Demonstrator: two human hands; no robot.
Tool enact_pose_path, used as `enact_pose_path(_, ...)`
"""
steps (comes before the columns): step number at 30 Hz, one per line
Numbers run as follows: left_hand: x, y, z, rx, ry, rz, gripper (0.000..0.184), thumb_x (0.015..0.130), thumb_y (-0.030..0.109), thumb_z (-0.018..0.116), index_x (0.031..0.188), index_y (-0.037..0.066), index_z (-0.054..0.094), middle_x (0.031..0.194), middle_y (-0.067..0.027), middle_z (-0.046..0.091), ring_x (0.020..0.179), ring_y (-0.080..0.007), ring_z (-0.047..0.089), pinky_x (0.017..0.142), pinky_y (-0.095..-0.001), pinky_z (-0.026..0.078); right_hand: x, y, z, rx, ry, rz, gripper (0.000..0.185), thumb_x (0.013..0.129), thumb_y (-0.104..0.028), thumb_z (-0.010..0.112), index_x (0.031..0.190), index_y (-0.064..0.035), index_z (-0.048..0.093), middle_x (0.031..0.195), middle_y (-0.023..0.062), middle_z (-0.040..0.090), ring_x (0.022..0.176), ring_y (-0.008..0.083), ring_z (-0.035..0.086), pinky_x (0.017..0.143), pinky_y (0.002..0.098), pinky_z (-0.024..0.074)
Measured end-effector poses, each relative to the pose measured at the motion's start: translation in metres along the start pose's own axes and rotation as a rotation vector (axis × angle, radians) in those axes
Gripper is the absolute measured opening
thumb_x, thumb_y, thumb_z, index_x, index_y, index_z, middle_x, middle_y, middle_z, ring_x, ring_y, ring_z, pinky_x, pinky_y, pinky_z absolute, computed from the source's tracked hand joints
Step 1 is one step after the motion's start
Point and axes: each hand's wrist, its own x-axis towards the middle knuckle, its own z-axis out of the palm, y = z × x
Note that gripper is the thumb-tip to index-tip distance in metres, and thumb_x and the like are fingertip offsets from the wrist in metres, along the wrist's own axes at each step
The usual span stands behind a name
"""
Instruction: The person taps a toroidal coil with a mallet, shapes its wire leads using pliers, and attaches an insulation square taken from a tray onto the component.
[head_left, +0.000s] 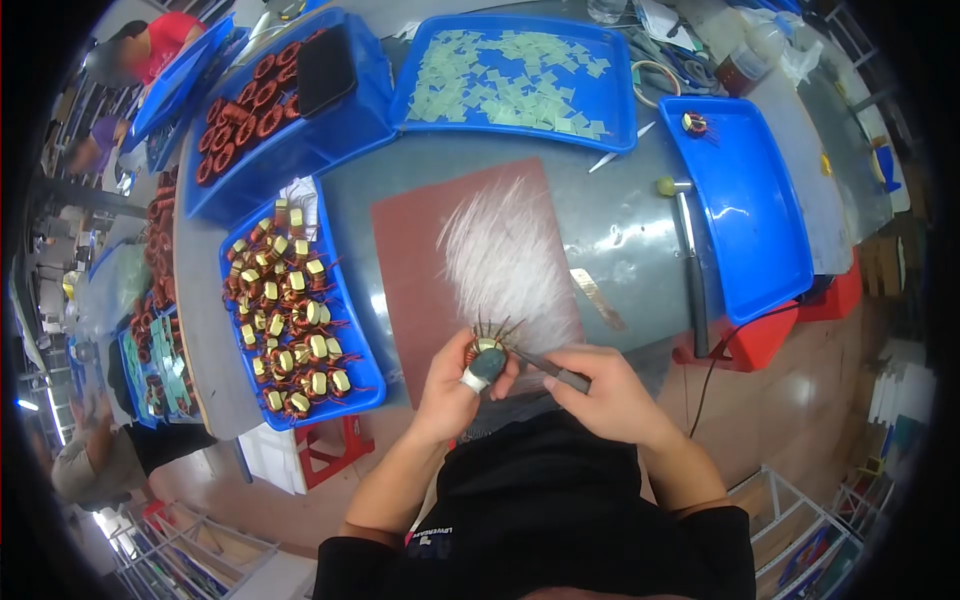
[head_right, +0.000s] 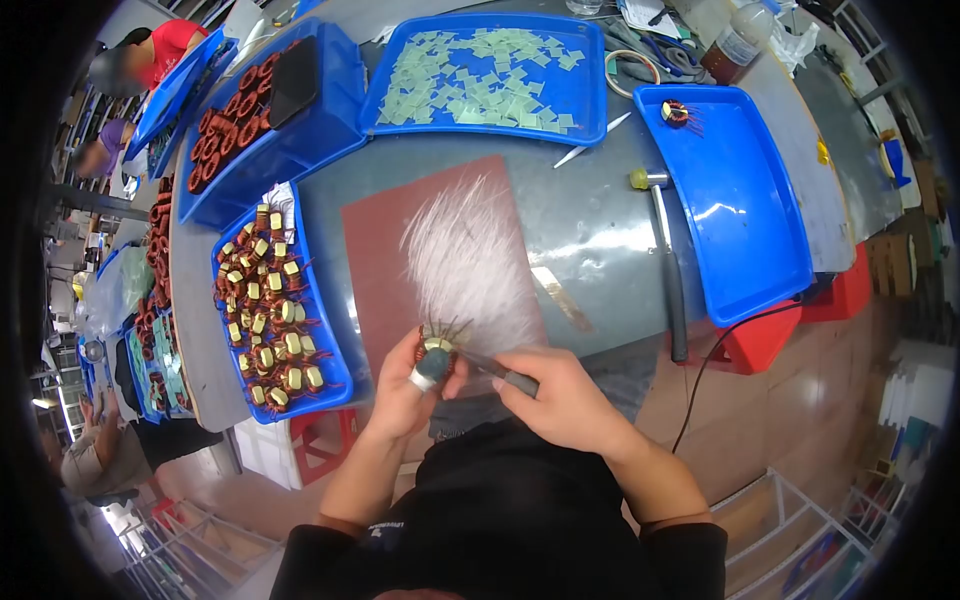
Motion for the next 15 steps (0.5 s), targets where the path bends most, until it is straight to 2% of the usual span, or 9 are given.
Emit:
enact_pose_path(1,0.0,-0.001,0.001,0.002,0.045,0.011,0.019,0.101,0.02,0.059,0.106,0.002,0.057,0.088,-0.0064,0.064,0.069,-0.0101,0.056,0.062,-0.0243,0.044,-0.001,-0.003,0.003,-0.001,0.002,-0.002,0.025,0.088,-0.007,0.068,0.111,0.0028,0.068,0.091,0.0138,0.067,0.083,0.0233,0.065,0.076,0.0327,0.0499)
enact_pose_path(3,0.001,-0.003,0.003,0.012,0.074,0.008,0.019,0.102,0.02,0.058,0.107,0.002,0.056,0.089,-0.0066,0.064,0.069,-0.0104,0.056,0.063,-0.0243,0.044,-0.003,-0.009,0.009,-0.571,0.18,-0.151,0.03,0.08,-0.002,0.07,0.11,0.0009,0.067,0.092,0.0155,0.061,0.084,0.0326,0.063,0.076,0.0369,0.0513)
enact_pose_path(6,0.003,-0.004,0.003,-0.004,0.104,0.02,0.018,0.102,0.018,0.058,0.11,0.002,0.055,0.093,-0.0074,0.065,0.071,-0.0111,0.056,0.064,-0.0246,0.045,-0.003,-0.009,0.016,-0.679,0.26,-0.218,0.033,0.077,-0.002,0.071,0.109,0.0005,0.064,0.092,0.0148,0.058,0.084,0.037,0.06,0.075,0.0417,0.0512)
enact_pose_path(8,0.002,-0.005,0.001,-0.024,0.107,0.027,0.019,0.101,0.016,0.058,0.112,0.001,0.054,0.096,-0.0081,0.066,0.073,-0.0115,0.057,0.065,-0.0248,0.045,-0.002,-0.01,0.012,-0.618,0.251,-0.222,0.033,0.077,-0.002,0.072,0.108,0.0006,0.064,0.094,0.0148,0.059,0.085,0.0359,0.061,0.075,0.0402,0.051)
enact_pose_path(10,0.002,-0.004,-0.001,-0.067,-0.003,0.024,0.023,0.099,0.011,0.06,0.118,0.001,0.051,0.104,-0.0094,0.065,0.078,-0.0124,0.058,0.068,-0.0257,0.047,-0.003,-0.007,0.008,-0.555,0.239,-0.227,0.033,0.077,-0.002,0.073,0.108,0.0007,0.064,0.095,0.0149,0.059,0.086,0.0347,0.061,0.076,0.0388,0.0509)
enact_pose_path(12,0.002,-0.002,0.0,-0.064,-0.038,0.037,0.026,0.098,0.009,0.06,0.12,0.0,0.05,0.105,-0.0098,0.065,0.08,-0.013,0.059,0.07,-0.0266,0.048,-0.004,-0.001,0.005,-0.345,0.296,-0.179,0.034,0.076,-0.002,0.075,0.108,0.001,0.064,0.096,0.0158,0.059,0.088,0.0316,0.061,0.077,0.036,0.0499)
enact_pose_path(13,0.003,-0.002,0.002,-0.062,-0.074,0.047,0.028,0.098,0.008,0.061,0.122,0.0,0.049,0.107,-0.0101,0.065,0.082,-0.0136,0.06,0.072,-0.0276,0.049,0.0,-0.002,0.003,-0.281,0.316,-0.199,0.041,0.076,-0.001,0.078,0.114,0.0003,0.061,0.1,0.0137,0.06,0.089,0.0245,0.061,0.08,0.0336,0.0494)
enact_pose_path(15,0.002,-0.001,0.005,-0.05,-0.09,0.024,0.029,0.098,0.008,0.061,0.123,0.0,0.049,0.107,-0.0101,0.065,0.083,-0.0143,0.061,0.073,-0.0285,0.05,0.008,-0.007,0.008,-0.165,0.309,-0.144,0.045,0.076,-0.001,0.078,0.117,0.0001,0.06,0.102,0.0118,0.059,0.09,0.0213,0.06,0.081,0.033,0.0494)
